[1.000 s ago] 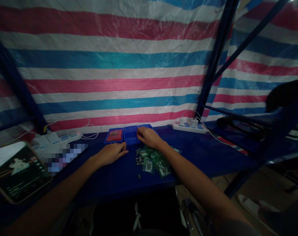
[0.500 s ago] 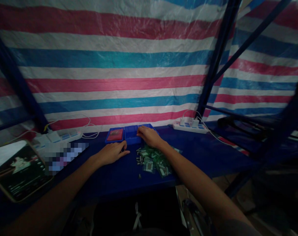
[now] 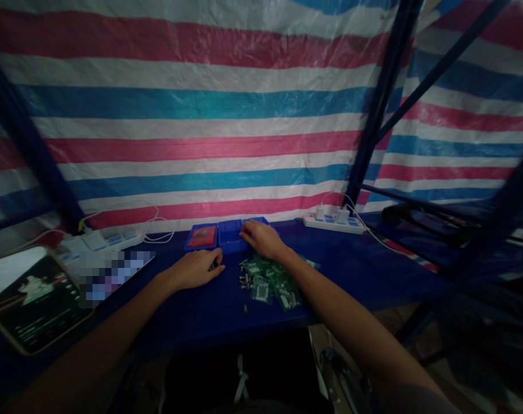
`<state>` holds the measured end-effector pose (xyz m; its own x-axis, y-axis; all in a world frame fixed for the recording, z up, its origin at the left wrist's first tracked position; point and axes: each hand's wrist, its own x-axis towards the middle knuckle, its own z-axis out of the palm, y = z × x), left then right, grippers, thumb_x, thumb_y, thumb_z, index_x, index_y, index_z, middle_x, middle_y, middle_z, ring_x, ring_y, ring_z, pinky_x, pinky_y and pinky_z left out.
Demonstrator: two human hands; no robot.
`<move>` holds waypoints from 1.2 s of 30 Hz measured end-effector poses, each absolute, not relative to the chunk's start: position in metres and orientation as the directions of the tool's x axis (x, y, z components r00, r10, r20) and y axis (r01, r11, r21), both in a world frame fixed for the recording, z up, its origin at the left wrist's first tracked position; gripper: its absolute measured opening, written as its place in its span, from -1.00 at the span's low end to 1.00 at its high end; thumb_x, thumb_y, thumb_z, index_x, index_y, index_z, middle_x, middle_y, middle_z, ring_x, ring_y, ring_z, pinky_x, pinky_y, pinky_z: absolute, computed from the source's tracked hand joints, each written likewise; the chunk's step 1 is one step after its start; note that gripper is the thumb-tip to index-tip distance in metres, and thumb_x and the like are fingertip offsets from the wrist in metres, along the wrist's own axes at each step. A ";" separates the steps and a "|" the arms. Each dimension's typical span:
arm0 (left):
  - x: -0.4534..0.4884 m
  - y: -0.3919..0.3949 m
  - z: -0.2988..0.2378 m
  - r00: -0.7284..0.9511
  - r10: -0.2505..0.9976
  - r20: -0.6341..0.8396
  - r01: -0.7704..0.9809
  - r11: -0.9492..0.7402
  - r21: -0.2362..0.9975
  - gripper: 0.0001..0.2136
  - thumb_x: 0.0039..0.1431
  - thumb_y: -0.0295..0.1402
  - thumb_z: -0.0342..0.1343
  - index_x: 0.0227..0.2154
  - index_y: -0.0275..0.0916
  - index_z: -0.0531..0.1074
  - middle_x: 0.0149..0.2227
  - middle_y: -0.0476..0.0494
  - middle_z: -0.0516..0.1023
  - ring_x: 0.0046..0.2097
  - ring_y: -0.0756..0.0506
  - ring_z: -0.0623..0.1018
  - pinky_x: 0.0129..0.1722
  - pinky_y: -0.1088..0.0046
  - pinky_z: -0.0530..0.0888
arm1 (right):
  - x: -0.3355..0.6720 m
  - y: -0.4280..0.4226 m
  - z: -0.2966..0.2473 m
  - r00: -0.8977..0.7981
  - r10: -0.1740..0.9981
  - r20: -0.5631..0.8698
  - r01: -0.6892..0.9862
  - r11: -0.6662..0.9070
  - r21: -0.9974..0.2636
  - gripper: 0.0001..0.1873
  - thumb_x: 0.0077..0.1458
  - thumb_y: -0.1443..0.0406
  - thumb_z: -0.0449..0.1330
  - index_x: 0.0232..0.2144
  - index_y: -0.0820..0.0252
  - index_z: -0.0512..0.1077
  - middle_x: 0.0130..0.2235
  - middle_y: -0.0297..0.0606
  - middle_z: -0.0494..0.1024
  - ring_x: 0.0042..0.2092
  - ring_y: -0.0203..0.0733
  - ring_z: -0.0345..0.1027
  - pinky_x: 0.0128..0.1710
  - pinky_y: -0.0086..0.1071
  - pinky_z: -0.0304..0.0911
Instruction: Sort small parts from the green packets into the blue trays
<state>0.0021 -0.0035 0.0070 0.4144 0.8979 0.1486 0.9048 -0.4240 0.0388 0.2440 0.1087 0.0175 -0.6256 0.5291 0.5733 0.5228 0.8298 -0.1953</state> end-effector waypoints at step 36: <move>0.001 0.000 0.005 0.422 0.897 0.129 0.905 -0.426 0.005 -0.84 0.48 -0.22 -0.04 -0.14 -0.15 0.38 -0.21 -0.13 0.61 -0.20 -0.19 0.61 -0.25 0.38 0.42 | 0.232 0.100 0.019 -0.648 0.640 0.413 0.015 0.552 -0.833 -0.85 0.19 0.22 0.22 -0.25 0.15 0.34 -0.32 -0.32 0.54 -0.54 -0.38 0.21 -0.61 -0.48 0.08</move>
<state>0.0012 0.0004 0.0046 0.4217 0.8975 0.1294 0.9048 -0.4258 0.0050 0.2324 0.0999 0.0188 -0.6476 0.6404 0.4129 0.0150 0.5525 -0.8334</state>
